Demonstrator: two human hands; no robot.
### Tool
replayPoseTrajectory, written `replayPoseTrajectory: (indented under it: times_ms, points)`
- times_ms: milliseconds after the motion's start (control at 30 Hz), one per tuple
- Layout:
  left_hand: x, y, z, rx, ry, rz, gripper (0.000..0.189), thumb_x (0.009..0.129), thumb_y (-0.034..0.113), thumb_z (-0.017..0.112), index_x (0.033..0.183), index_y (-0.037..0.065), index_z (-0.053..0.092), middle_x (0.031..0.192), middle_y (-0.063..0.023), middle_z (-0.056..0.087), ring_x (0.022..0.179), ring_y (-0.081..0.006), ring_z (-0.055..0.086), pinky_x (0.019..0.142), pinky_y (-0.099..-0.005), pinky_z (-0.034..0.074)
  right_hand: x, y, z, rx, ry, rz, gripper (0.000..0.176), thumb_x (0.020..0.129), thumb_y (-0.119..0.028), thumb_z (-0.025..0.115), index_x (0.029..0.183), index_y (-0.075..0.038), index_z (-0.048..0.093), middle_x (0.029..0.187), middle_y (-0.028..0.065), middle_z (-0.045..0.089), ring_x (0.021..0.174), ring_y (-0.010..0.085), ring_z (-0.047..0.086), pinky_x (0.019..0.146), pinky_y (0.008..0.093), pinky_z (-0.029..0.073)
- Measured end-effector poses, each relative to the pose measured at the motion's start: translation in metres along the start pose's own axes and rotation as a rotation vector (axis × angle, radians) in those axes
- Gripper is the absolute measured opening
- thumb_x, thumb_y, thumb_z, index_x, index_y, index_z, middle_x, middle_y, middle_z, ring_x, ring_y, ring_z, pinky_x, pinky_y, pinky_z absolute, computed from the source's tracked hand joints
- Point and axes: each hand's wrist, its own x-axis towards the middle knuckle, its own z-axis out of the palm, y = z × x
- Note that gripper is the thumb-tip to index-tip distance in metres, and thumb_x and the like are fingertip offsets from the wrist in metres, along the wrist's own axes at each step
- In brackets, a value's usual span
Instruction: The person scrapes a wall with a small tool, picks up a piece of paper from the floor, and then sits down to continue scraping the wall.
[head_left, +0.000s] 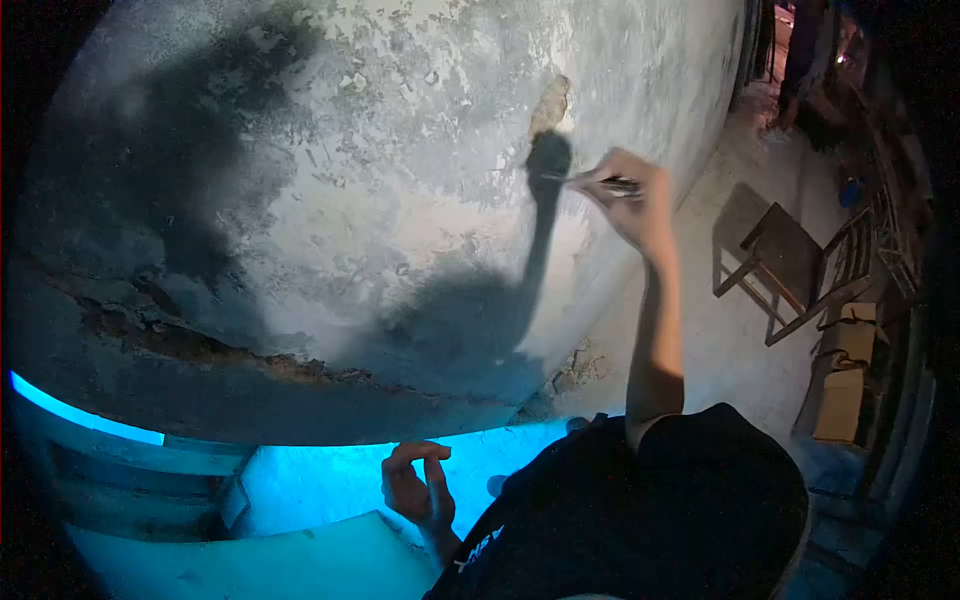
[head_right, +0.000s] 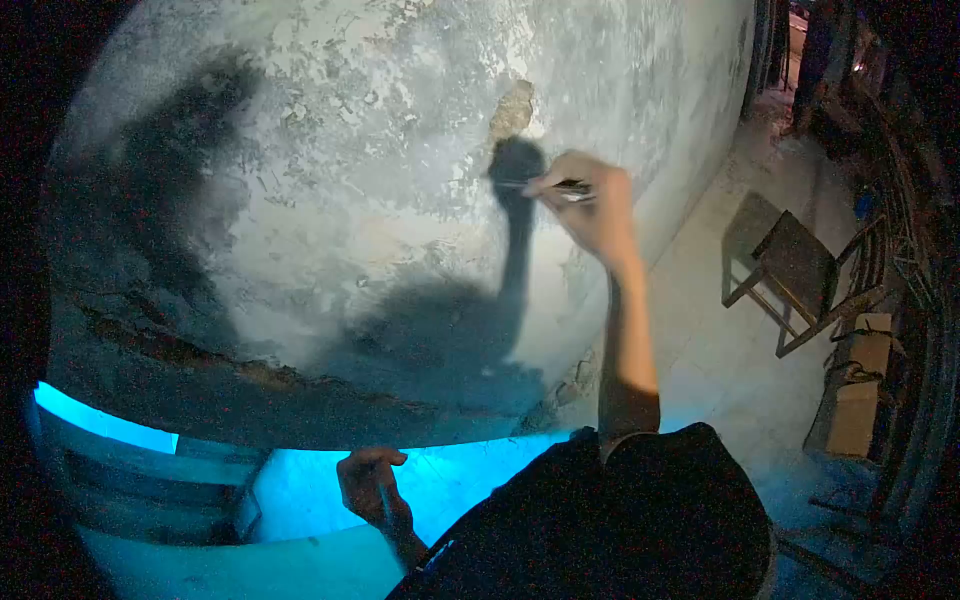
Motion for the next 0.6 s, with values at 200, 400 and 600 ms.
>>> replayPoseTrajectory:
  times_ms: [200, 400, 600]
  points:
    - [0.002, 0.004, -0.003, 0.037, -0.002, 0.019, 0.009, 0.079, -0.005, 0.051, 0.085, 0.001, 0.049, 0.07, -0.01, 0.057, 0.06, -0.0174, 0.055, 0.059, -0.0292, 0.044, -0.008, 0.004, -0.016, 0.007, 0.079, -0.007, 0.01, 0.066, 0.004, 0.068, 0.071, -0.005, 0.066, 0.067, 0.0061, 0.062, 0.059, 0.0132, 0.058, 0.052, 0.0248, 0.044]
    - [0.006, 0.006, 0.0, 0.004, -0.038, -0.007, 0.008, 0.08, -0.003, 0.05, 0.087, 0.0, 0.047, 0.071, -0.0115, 0.056, 0.062, -0.0177, 0.055, 0.06, -0.0299, 0.045, -0.01, 0.009, 0.027, -0.024, -0.139, -0.051, 0.013, 0.062, 0.004, 0.07, 0.071, -0.002, 0.062, 0.068, 0.0094, 0.059, 0.063, 0.0169, 0.06, 0.056, 0.0253, 0.046]
    - [0.007, -0.001, -0.004, -0.011, -0.019, 0.015, 0.009, 0.081, -0.003, 0.05, 0.088, 0.0, 0.047, 0.073, -0.0122, 0.056, 0.063, -0.0177, 0.055, 0.061, -0.0288, 0.046, -0.002, 0.0, -0.022, 0.047, 0.146, 0.112, 0.013, 0.061, 0.002, 0.068, 0.069, -0.009, 0.065, 0.072, 0.0047, 0.063, 0.064, 0.0181, 0.06, 0.057, 0.0275, 0.046]
